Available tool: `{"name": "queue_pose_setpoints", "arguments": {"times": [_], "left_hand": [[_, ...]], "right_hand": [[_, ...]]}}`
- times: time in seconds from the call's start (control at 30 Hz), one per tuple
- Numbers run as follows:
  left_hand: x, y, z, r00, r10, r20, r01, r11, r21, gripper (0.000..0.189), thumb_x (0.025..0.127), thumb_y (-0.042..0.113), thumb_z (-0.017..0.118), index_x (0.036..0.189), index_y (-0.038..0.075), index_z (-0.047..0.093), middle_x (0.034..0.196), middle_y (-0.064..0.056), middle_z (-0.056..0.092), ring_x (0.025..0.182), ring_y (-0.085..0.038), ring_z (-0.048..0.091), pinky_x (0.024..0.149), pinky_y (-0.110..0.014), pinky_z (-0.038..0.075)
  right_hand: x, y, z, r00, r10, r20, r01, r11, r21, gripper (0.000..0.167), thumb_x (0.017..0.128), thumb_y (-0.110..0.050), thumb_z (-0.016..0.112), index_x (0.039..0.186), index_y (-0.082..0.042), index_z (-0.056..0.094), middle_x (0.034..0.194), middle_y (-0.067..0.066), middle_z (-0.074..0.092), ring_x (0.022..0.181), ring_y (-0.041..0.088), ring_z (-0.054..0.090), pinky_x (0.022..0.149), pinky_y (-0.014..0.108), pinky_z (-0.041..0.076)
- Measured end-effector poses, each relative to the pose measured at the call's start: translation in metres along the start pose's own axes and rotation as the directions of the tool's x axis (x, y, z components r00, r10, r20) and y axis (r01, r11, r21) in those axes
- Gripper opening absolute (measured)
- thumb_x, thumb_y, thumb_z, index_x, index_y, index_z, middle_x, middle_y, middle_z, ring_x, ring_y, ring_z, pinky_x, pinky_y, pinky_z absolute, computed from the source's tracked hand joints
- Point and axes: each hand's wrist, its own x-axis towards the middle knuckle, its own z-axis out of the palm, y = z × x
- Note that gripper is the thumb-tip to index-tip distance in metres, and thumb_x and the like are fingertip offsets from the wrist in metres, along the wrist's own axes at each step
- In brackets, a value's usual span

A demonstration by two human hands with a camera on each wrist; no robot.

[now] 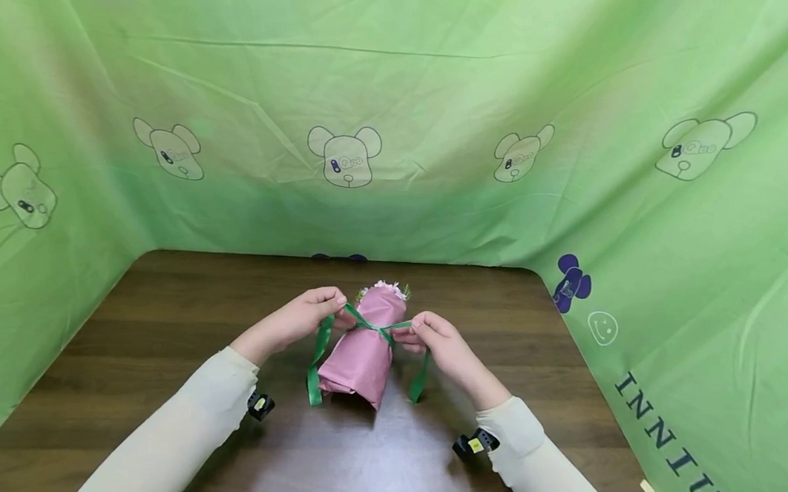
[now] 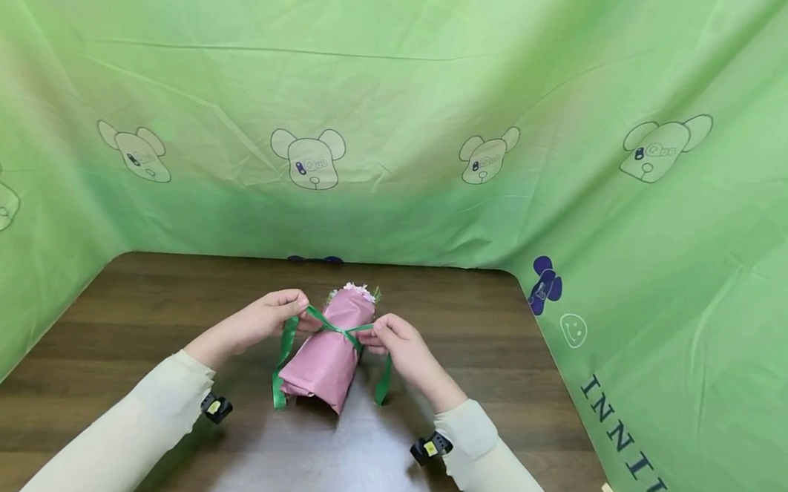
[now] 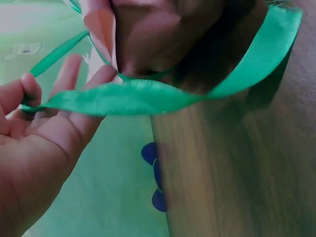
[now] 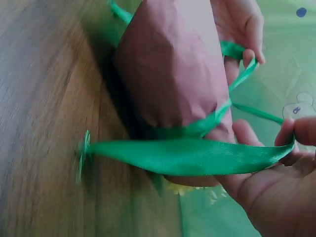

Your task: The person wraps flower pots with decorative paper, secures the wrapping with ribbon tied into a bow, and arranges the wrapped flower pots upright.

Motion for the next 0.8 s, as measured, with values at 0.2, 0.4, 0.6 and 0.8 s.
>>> {"name": "queue_pose_setpoints", "arguments": {"times": [0.2,0.4,0.6,0.8], "left_hand": [[-0.007,-0.001,0.004,0.997,-0.066,-0.033,0.064,0.996,-0.055,0.034,0.113,0.025,0.037,0.107,-0.006,0.049,0.122,-0.028,0.069,0.113,-0.038,0.070,0.098,-0.053,0.054],[-0.012,-0.006,0.006,0.988,-0.089,-0.126,0.074,0.990,-0.122,0.038,0.112,0.029,0.041,0.115,-0.008,0.049,0.118,-0.035,0.066,0.099,-0.037,0.075,0.087,-0.054,0.059],[-0.012,-0.002,0.008,0.980,-0.104,-0.172,0.068,0.977,-0.202,0.041,0.110,0.034,0.046,0.110,-0.007,0.052,0.118,-0.036,0.066,0.096,-0.037,0.075,0.083,-0.052,0.061],[-0.010,0.008,0.013,0.990,-0.037,-0.139,-0.004,0.959,-0.283,0.031,0.112,0.025,0.040,0.110,-0.003,0.054,0.123,-0.028,0.068,0.104,-0.032,0.074,0.095,-0.052,0.056]], "right_hand": [[0.006,0.004,0.009,0.998,0.059,-0.010,-0.057,0.991,0.121,0.025,0.112,-0.016,0.036,0.098,0.001,0.048,0.134,0.044,0.052,0.129,0.053,0.053,0.107,0.058,0.046],[0.008,0.004,0.017,0.996,0.086,-0.039,-0.075,0.970,0.230,0.024,0.108,-0.017,0.045,0.090,-0.002,0.049,0.143,0.036,0.051,0.129,0.050,0.055,0.102,0.055,0.052],[0.014,0.007,0.019,0.991,0.089,-0.099,-0.048,0.934,0.355,0.027,0.109,-0.023,0.048,0.089,-0.005,0.054,0.138,0.034,0.055,0.111,0.034,0.071,0.098,0.050,0.055],[0.019,0.006,0.023,0.984,0.071,-0.166,-0.003,0.927,0.375,0.022,0.108,-0.020,0.050,0.099,-0.003,0.061,0.125,0.034,0.064,0.113,0.043,0.068,0.103,0.055,0.051]]}}
